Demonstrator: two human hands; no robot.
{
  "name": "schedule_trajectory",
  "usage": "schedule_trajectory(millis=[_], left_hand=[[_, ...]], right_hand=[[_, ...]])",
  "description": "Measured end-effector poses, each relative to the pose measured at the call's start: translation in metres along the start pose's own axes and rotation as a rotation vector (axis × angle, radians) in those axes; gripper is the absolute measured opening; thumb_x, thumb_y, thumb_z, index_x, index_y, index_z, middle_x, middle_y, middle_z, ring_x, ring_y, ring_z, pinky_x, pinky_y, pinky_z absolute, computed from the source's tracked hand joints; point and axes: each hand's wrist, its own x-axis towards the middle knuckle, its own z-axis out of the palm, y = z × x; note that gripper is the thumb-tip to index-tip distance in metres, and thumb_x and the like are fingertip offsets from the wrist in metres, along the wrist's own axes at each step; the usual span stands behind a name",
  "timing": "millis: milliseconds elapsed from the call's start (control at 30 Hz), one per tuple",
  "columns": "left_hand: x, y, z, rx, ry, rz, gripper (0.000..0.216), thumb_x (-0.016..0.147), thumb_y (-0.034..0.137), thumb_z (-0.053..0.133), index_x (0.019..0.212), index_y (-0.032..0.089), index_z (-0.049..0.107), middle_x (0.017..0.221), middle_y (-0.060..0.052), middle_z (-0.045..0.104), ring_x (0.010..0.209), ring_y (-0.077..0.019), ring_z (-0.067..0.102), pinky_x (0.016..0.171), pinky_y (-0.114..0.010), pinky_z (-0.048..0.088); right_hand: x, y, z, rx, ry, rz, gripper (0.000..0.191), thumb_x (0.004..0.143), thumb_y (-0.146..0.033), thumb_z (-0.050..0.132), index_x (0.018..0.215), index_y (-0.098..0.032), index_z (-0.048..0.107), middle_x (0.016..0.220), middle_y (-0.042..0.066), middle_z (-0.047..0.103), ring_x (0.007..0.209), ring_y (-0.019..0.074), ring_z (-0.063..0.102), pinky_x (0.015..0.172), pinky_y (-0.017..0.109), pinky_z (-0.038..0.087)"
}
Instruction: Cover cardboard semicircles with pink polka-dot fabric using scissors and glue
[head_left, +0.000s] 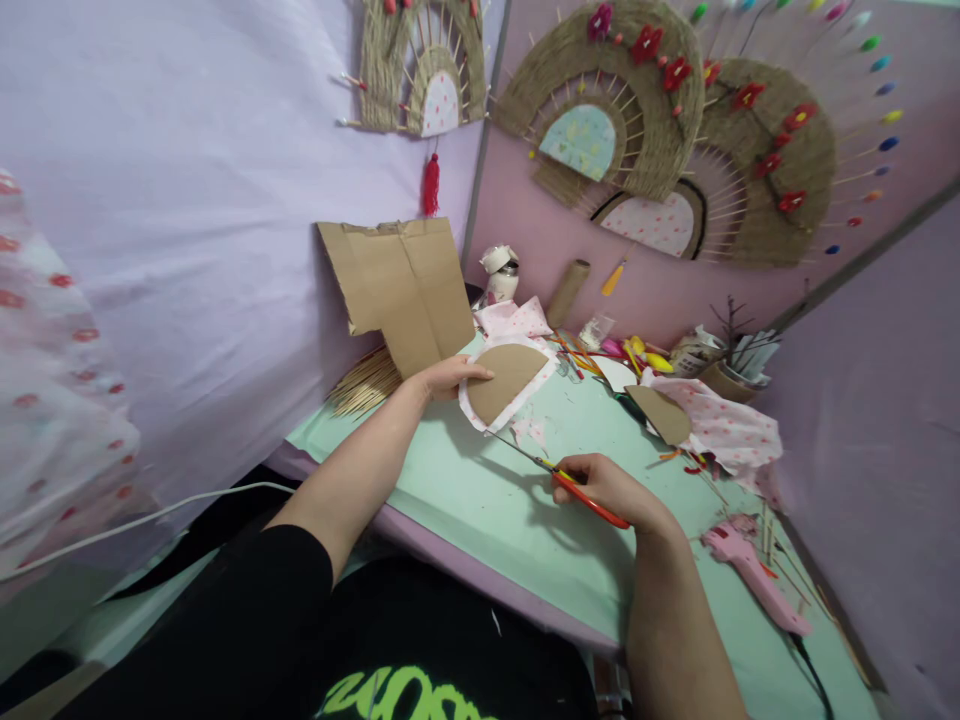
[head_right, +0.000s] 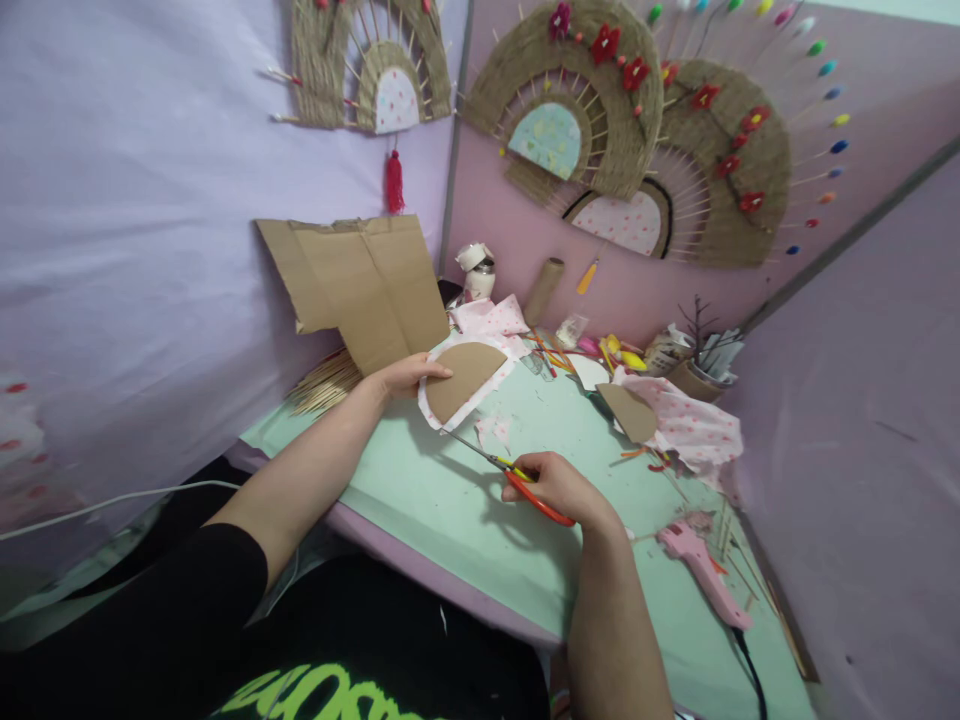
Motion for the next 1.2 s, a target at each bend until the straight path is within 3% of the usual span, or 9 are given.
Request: schedule_trajectory(millis=[1000, 1200], left_hand=[[-0.0007, 0.0005, 0.0007, 0.039, 0.010, -0.027, 0.033, 0.058, 0.019, 0.077, 0.090, 0.013, 0.069, 0.083, -0.012, 0.073, 0.080, -0.0260, 0.069, 0.088, -0.042, 0.050], [-0.0030, 0.0023, 0.0036, 0.026, 0.016, -0.012, 0.028, 0.058, 0.019, 0.077, 0.084, 0.013, 0.068, 0.080, -0.011, 0.073, 0.074, -0.0227, 0.069, 0.089, -0.040, 0.050]], right_hand=[[0.0024, 0.0025, 0.0013, -0.025, 0.008, -0.007, 0.030, 0.067, -0.046, 0.066, 0.070, -0.015, 0.065, 0.058, -0.002, 0.054, 0.054, 0.0111, 0.042, 0.050, 0.023, 0.030], [0.0038, 0.0055, 0.0020, -0.040, 0.019, -0.002, 0.034, 0.067, -0.049, 0.065, 0.068, -0.015, 0.064, 0.056, -0.003, 0.050, 0.053, 0.0105, 0.039, 0.050, 0.023, 0.030]])
